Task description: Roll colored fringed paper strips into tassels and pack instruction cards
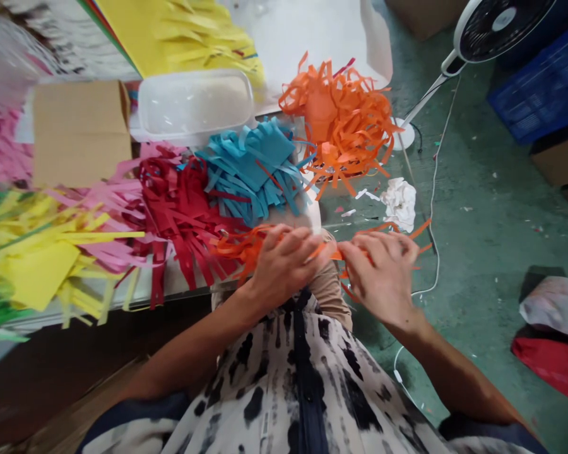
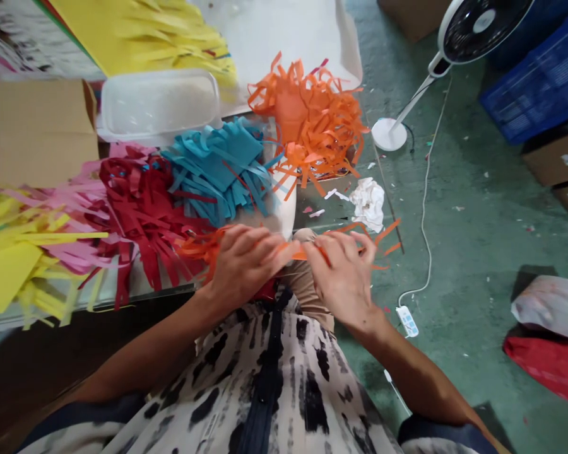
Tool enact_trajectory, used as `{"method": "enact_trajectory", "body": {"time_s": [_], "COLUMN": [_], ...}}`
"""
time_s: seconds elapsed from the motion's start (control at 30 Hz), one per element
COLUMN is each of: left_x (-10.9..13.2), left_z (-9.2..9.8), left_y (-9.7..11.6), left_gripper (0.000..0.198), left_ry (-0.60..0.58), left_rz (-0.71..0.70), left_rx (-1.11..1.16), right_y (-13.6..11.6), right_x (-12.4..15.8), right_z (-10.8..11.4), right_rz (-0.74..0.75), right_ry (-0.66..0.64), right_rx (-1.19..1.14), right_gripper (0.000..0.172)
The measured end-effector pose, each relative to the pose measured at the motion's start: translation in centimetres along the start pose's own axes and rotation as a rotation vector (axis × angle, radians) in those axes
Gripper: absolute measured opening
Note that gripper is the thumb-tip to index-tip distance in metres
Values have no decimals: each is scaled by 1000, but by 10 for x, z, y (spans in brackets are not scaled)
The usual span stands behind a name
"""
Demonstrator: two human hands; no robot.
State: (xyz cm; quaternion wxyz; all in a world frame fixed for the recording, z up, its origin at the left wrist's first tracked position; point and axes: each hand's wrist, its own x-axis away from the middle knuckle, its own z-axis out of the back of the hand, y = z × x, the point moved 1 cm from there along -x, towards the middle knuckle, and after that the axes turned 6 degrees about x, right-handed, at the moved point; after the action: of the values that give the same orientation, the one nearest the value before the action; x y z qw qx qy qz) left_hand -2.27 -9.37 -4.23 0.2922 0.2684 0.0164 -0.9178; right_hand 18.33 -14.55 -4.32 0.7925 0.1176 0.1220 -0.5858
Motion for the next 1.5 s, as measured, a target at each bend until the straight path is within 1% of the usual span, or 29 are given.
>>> {"method": "enact_trajectory", "body": {"time_s": [0.03, 0.07, 0.1, 0.17, 0.23, 0.3, 0.37, 0.43, 0.47, 0.5, 0.57, 0.63, 0.73, 0.87, 0.93, 1.03, 1.13, 1.2, 1.27, 1.4, 1.5], "left_x": [1, 3, 6, 18, 32, 42, 43, 34, 26, 18, 4, -5, -6, -2, -2, -4, -5, -5, -5, 1, 9], "left_z": [0, 1, 3, 13, 28, 43, 51, 48, 43, 35, 18, 5, -2, 0, 0, -2, -5, -6, -7, -2, 4], "left_y": [0, -2, -6, -20, -37, -49, -49, -36, -27, -19, -4, 1, -2, -5, -4, -1, 0, 0, -1, -8, -15], "left_gripper": [21, 20, 19, 21, 24, 26, 22, 21, 23, 26, 20, 16, 18, 25, 27, 20, 12, 11, 13, 13, 9], "left_ry": [-15, -45, -77, -133, -145, -101, -15, 25, 1, -55, -185, -284, -338, -321, -313, -300, -284, -284, -286, -289, -253], "left_rz": [-84, -138, -160, -168, -171, -140, -106, -88, -87, -78, -97, -107, -113, -114, -101, -102, -90, -85, -85, -64, -14], "left_rx": [23, 47, 66, 94, 96, 50, 12, 34, 70, 101, 138, 128, 74, 61, 52, 16, -1, -6, -9, -14, 30], "right_y": [-1, 0, 2, 10, 19, 25, 28, 26, 25, 24, 21, 20, 19, 18, 18, 18, 15, 13, 13, 18, 24], "right_x": [2, 6, 9, 17, 25, 29, 29, 26, 23, 20, 15, 10, 4, -6, -9, -12, -14, -15, -15, -13, -9], "right_z": [-1, -3, -4, -5, -5, -4, -3, -1, 0, 1, 4, 7, 8, 5, 3, 2, 0, -2, -5, -4, -1], "right_rz": [65, 117, 149, 160, 157, 154, 146, 137, 133, 129, 124, 122, 129, 153, 173, 190, 201, 203, 192, 179, 146], "right_ry": [39, 66, 76, 71, 81, 89, 85, 65, 50, 33, -3, -28, -42, -45, -26, 11, 12, 11, 18, 14, -20], "right_rx": [-20, -42, -65, -95, -117, -152, -200, -232, -236, -234, -221, -215, -213, -178, -157, -147, -159, -154, -140, -129, -147], "right_gripper": [13, 15, 17, 25, 33, 35, 31, 28, 26, 25, 23, 23, 20, 16, 13, 11, 13, 14, 9, 9, 12]}}
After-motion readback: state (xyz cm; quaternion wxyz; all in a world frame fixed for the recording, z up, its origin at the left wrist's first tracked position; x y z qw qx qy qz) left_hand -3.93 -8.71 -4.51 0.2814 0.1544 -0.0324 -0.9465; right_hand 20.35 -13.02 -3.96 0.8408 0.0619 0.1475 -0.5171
